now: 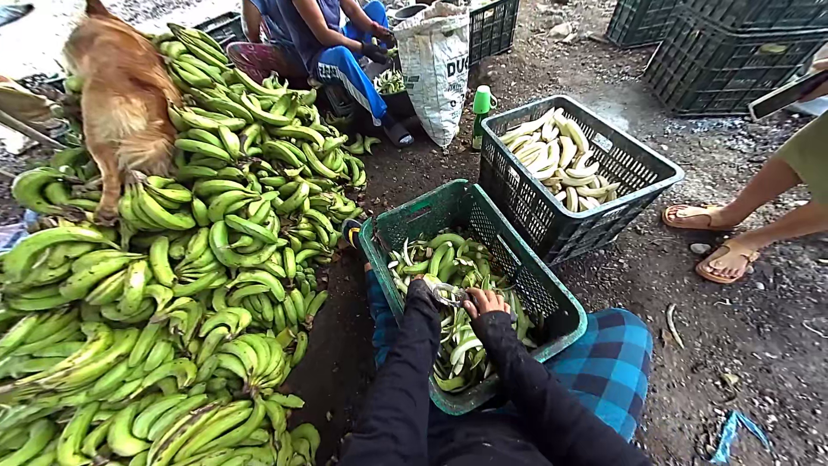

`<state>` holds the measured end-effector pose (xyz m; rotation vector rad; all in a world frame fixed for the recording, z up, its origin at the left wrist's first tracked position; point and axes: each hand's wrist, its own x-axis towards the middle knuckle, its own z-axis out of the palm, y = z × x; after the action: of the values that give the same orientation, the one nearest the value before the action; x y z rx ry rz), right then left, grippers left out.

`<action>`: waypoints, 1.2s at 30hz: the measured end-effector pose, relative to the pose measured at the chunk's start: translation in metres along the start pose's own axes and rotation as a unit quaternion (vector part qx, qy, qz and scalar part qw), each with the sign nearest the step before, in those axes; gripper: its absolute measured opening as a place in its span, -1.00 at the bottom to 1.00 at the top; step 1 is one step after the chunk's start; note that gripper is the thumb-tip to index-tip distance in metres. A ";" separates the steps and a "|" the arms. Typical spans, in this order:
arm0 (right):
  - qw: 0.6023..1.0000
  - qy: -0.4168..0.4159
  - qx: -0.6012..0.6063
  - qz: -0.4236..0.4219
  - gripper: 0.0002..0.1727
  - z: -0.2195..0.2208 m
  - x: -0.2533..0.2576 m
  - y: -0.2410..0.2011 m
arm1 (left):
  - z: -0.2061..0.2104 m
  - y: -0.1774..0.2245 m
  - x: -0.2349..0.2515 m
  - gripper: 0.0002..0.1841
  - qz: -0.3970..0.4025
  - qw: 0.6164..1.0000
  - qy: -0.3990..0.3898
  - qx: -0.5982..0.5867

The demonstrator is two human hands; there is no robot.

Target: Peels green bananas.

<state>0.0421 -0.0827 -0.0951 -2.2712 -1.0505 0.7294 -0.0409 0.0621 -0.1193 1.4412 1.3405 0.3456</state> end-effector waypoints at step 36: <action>0.877 -0.369 -0.293 0.098 -0.27 -0.044 0.028 0.023 | 0.015 0.073 -0.014 -0.44 0.088 0.948 -0.198 -0.232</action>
<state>0.0985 -0.0833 -0.0851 -2.6900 -1.5545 1.6387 0.0050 0.0593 -0.0589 1.1535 0.7443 0.4277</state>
